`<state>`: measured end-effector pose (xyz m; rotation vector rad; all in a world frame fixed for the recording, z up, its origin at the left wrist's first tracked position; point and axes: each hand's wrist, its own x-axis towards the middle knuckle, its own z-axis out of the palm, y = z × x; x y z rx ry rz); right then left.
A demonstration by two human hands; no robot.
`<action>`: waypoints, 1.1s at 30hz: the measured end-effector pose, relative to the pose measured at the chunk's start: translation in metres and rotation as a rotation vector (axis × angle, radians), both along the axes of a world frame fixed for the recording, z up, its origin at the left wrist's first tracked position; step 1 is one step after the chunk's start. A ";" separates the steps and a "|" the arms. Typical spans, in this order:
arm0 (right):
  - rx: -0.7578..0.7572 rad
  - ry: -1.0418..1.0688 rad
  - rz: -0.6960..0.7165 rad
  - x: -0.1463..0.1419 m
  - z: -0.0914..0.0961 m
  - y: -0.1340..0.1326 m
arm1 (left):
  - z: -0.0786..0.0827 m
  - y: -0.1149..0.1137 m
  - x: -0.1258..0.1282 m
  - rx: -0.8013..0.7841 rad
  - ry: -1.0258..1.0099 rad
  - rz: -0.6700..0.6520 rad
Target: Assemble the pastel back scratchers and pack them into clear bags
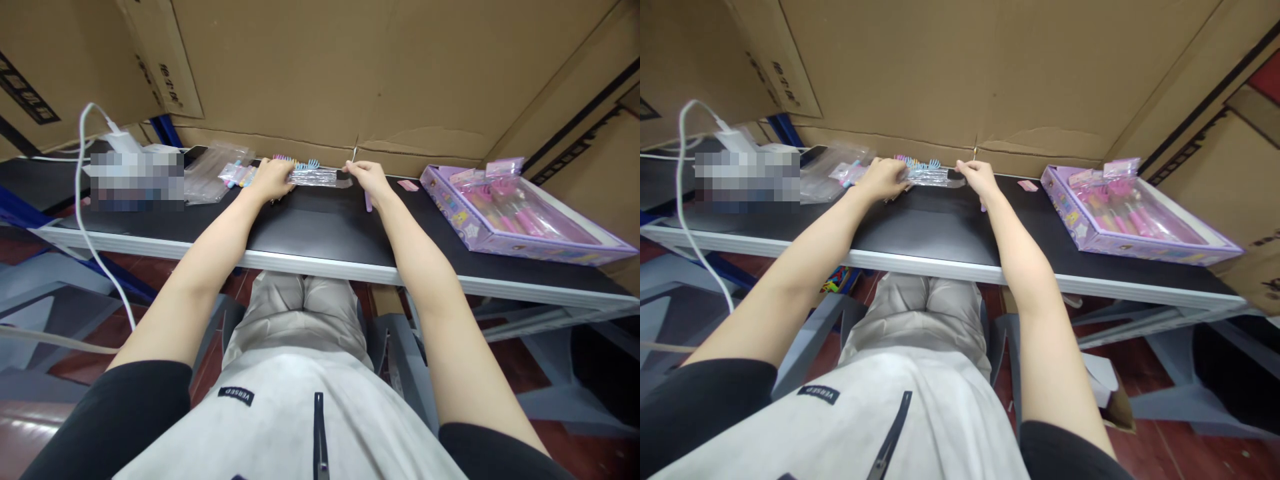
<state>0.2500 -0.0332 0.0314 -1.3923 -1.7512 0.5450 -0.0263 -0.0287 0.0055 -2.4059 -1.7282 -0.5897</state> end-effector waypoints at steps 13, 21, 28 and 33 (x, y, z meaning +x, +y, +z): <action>-0.136 -0.571 -0.228 0.036 -0.012 0.033 | -0.001 0.005 -0.008 -0.024 0.024 0.041; -0.237 -0.555 -0.363 0.052 -0.001 0.029 | -0.004 0.008 -0.012 0.004 -0.006 0.003; -0.327 -0.744 -0.477 0.070 -0.001 0.030 | -0.003 0.010 -0.012 -0.016 0.014 0.008; -0.291 -0.715 -0.519 0.073 -0.007 0.028 | -0.001 0.009 -0.010 -0.040 0.043 0.029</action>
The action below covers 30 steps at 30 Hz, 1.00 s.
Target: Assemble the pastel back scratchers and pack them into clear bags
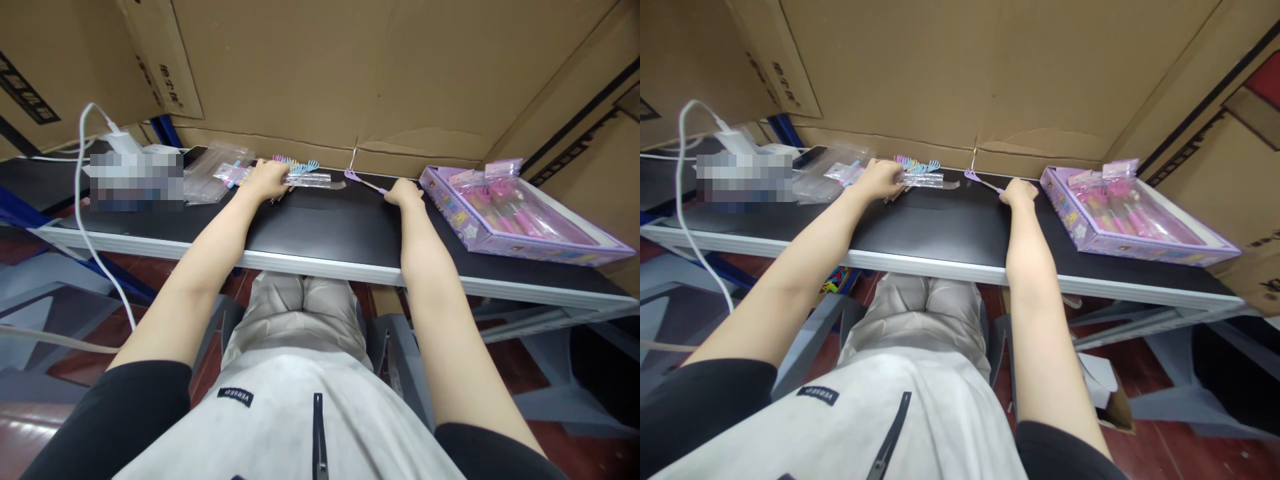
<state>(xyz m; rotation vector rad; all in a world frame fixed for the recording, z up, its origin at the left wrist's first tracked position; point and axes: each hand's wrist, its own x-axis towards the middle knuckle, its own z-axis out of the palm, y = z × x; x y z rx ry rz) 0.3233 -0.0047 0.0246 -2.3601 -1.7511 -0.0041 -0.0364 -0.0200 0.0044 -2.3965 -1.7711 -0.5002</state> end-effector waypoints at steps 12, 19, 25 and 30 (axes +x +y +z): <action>0.146 0.075 0.059 0.015 -0.009 0.013 | -0.007 0.007 -0.004 0.026 0.010 -0.008; 0.311 0.145 0.113 0.021 -0.006 0.019 | -0.005 0.004 -0.005 0.013 0.029 0.018; 0.370 0.180 0.210 0.018 0.010 0.010 | -0.001 0.000 -0.002 -0.012 0.041 0.029; 0.369 0.177 0.229 0.011 0.021 -0.001 | -0.001 -0.001 -0.002 -0.015 0.039 0.032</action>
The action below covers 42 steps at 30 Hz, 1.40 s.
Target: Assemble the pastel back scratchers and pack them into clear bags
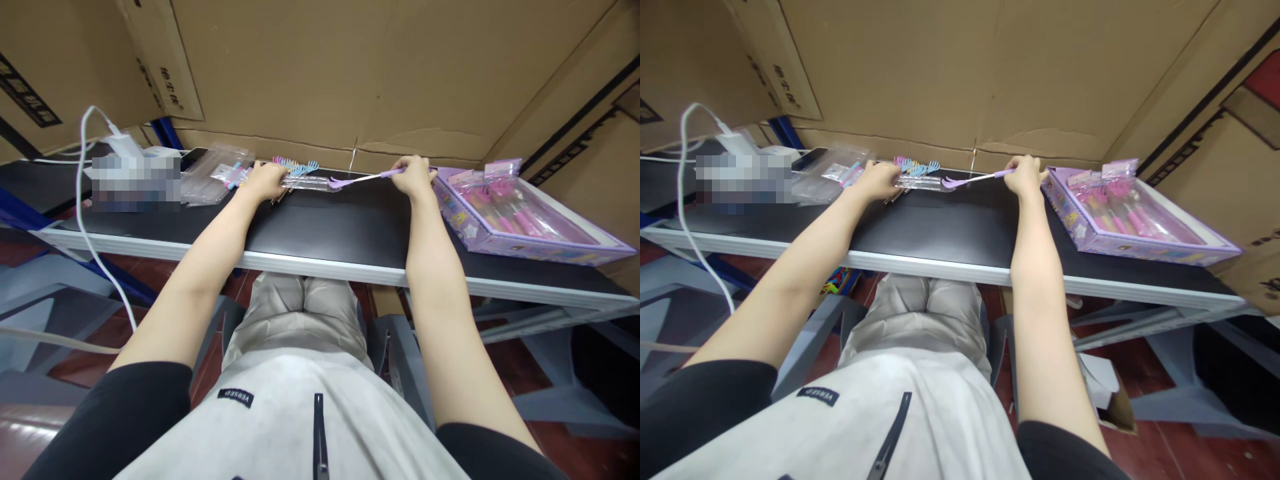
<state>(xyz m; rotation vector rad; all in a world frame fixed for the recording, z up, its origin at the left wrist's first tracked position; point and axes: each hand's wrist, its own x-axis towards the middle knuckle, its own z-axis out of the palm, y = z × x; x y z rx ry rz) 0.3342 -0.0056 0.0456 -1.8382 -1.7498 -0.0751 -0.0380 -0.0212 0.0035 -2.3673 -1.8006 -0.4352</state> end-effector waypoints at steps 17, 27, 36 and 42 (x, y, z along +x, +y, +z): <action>-0.040 -0.013 0.121 -0.021 0.005 -0.007 | -0.001 0.003 0.001 -0.002 -0.068 -0.065; -0.079 -0.008 0.244 -0.048 0.000 -0.015 | 0.002 0.000 0.004 0.012 -0.078 -0.085; -0.047 -0.020 0.406 -0.069 -0.005 -0.020 | 0.004 -0.006 0.006 -0.013 -0.073 -0.077; -0.010 -0.038 0.493 -0.071 -0.010 -0.017 | 0.004 -0.006 0.005 -0.012 -0.076 -0.075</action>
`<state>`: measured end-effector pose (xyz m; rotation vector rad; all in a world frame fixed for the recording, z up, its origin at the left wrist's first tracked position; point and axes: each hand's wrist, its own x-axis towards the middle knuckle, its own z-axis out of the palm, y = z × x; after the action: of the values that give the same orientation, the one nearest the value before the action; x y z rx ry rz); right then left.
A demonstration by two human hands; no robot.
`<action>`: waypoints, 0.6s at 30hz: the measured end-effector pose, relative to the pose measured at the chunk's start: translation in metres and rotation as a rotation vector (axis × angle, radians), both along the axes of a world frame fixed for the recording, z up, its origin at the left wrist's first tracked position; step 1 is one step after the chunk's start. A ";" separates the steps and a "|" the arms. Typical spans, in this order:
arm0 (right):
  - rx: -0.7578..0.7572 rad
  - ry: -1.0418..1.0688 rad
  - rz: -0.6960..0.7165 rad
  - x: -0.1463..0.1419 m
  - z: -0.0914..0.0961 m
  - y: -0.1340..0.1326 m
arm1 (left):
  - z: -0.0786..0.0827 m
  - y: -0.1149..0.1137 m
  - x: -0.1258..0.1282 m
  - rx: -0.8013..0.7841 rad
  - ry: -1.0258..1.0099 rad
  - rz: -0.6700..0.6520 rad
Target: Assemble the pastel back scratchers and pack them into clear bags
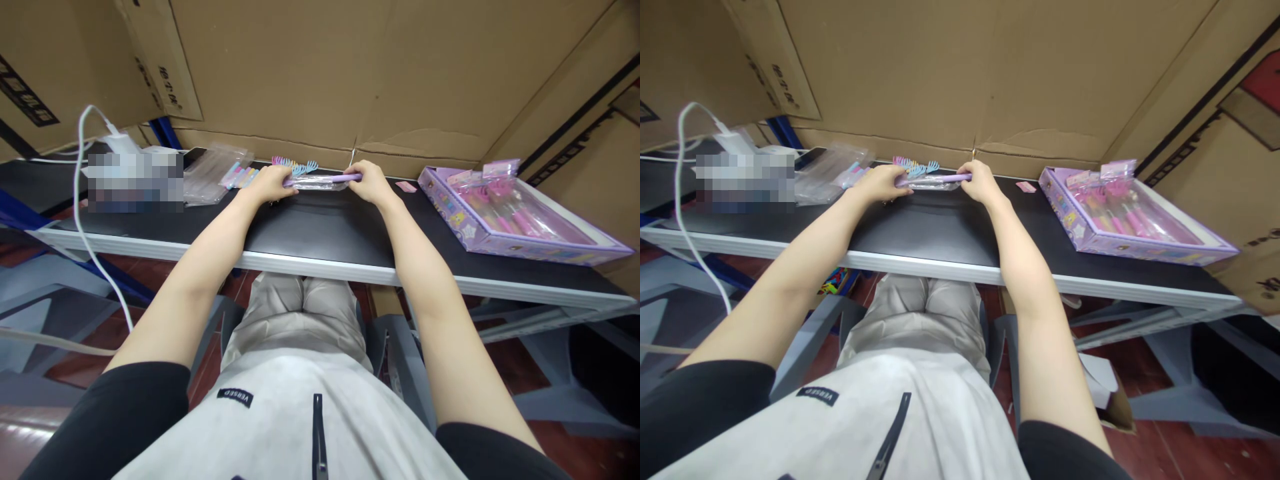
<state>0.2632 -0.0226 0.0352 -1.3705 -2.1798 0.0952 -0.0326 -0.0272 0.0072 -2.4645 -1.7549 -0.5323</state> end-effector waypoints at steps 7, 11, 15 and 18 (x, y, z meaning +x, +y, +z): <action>-0.051 0.021 0.021 0.004 0.001 0.001 | -0.002 0.001 0.000 0.012 -0.021 -0.022; -0.123 0.055 -0.060 0.009 0.003 0.001 | 0.001 -0.003 0.002 0.003 -0.016 0.013; -0.171 0.087 -0.094 0.012 0.005 -0.001 | 0.002 -0.002 0.002 -0.002 -0.015 0.019; -0.205 0.115 -0.082 0.014 0.005 0.000 | 0.001 0.000 0.000 0.014 -0.028 -0.003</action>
<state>0.2770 -0.0229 0.0401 -1.5247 -2.0603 0.3662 -0.0329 -0.0267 0.0078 -2.4624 -1.7517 -0.5796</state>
